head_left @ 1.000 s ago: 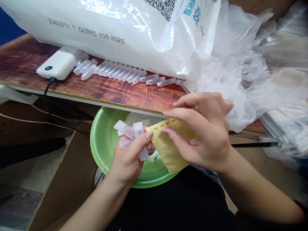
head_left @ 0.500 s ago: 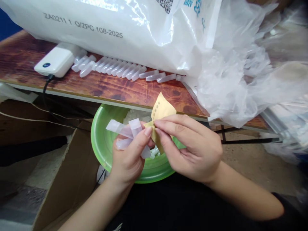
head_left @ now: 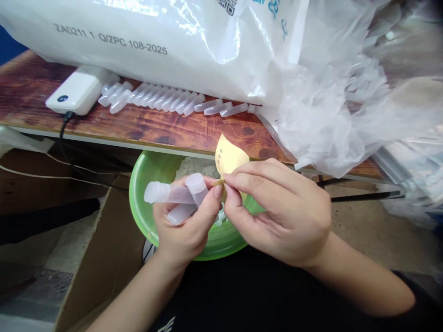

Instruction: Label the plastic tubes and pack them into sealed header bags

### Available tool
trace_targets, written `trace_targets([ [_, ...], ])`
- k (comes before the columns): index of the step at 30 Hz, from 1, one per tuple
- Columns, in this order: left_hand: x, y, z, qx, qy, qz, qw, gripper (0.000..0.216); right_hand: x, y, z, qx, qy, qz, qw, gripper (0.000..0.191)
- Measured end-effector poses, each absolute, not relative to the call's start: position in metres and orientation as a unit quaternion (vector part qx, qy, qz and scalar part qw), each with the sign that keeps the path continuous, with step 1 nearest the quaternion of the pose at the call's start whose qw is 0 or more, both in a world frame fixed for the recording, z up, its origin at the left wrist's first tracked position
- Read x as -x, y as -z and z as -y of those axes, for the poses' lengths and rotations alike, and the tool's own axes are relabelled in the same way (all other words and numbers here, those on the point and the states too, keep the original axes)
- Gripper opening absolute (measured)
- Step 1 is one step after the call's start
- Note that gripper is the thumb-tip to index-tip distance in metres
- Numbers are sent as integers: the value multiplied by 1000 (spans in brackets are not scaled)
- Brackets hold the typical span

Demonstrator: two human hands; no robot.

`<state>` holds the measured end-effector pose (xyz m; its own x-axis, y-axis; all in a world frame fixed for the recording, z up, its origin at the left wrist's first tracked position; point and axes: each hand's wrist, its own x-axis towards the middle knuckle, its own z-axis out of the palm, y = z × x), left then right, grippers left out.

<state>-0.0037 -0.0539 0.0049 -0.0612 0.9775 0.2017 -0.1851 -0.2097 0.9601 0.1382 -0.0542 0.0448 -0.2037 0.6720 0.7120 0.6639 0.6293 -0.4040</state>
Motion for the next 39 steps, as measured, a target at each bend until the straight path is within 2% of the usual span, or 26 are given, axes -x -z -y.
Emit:
trace_targets([
  [6, -1, -7, 55, -490, -610, -402, 475, 10, -140, -44, 55, 435, -17, 763, 478, 14],
  [14, -1, -6, 55, -447, -583, -382, 561, 6, -139, -41, 50, 463, -207, 671, 541, 14],
  [20, 3, -4, 54, -425, -554, -390, 600, 4, -140, -34, 47, 488, -326, 596, 548, 13],
  [22, 3, -5, 55, -432, -548, -408, 589, 5, -142, -33, 45, 494, -315, 594, 551, 12],
  [25, 6, -9, 59, -477, -537, -443, 537, 4, -150, -40, 41, 469, -239, 640, 560, 12],
  [27, 10, -12, 62, -538, -531, -445, 480, 12, -157, -49, 40, 412, -175, 724, 525, 13],
  [30, 19, -15, 63, -645, -518, -388, 406, 25, -163, -65, 44, 321, -104, 843, 419, 16],
  [32, 25, -16, 61, -691, -494, -360, 386, 26, -163, -73, 50, 312, -80, 875, 362, 16],
  [39, 26, -18, 60, -719, -495, -343, 348, 26, -156, -80, 61, 341, -60, 884, 314, 14],
])
